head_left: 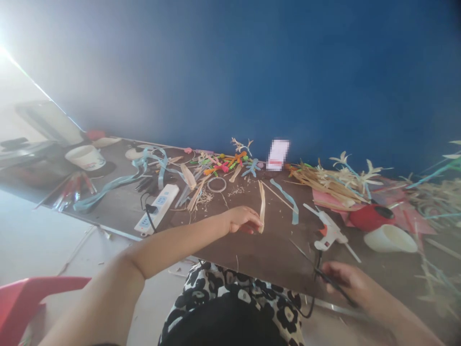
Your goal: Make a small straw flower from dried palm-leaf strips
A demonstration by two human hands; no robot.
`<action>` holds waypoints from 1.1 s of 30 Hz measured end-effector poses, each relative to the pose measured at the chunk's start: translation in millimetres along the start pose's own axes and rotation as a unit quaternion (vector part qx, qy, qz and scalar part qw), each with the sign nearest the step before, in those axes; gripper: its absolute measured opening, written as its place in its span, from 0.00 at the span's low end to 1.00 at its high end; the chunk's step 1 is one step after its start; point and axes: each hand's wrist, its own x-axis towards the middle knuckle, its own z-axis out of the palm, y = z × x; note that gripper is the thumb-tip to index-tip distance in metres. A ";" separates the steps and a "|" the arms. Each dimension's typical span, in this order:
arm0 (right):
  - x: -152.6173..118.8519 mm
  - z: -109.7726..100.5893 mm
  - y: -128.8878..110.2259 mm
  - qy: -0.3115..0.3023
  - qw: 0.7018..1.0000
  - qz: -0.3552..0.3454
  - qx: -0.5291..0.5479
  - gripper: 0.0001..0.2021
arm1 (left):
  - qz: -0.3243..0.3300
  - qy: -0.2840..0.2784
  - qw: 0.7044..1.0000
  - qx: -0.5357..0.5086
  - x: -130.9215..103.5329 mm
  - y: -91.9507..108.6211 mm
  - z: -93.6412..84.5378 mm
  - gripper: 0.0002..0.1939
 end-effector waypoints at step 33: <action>46.7 16.4 -56.3 -0.358 0.928 -0.054 -0.085 0.15 | -0.038 -0.001 0.994 0.098 4.2 -2.0 15.6 0.07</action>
